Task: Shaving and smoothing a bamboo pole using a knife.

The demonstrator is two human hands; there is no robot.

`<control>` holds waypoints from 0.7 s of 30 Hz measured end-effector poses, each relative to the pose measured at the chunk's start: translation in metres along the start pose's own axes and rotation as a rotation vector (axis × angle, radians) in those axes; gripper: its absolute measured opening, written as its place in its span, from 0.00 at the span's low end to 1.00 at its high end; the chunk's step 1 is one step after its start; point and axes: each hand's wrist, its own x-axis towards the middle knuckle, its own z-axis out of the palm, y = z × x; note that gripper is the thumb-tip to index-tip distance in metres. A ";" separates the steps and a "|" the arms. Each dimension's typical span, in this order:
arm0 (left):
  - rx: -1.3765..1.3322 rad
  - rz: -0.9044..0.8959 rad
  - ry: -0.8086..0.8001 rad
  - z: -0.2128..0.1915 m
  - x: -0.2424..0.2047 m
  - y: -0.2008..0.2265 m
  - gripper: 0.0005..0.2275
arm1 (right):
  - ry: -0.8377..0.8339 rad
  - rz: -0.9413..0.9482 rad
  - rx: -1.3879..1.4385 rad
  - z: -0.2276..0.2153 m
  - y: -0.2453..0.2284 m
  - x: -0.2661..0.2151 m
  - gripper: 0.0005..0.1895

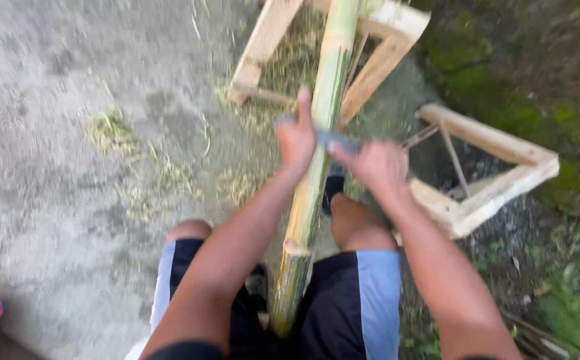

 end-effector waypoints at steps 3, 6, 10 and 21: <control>-0.003 0.093 0.069 0.026 0.048 0.015 0.40 | 0.213 -0.046 -0.135 -0.011 -0.003 0.032 0.51; 0.039 0.104 0.100 0.023 0.043 0.021 0.39 | 0.111 0.120 0.014 -0.035 -0.007 0.032 0.52; -0.031 0.085 0.054 0.010 0.022 0.013 0.38 | 0.099 0.036 -0.033 -0.025 -0.001 0.023 0.51; 0.041 0.058 0.022 0.018 0.047 0.021 0.40 | -0.012 0.100 -0.051 -0.036 -0.001 0.046 0.53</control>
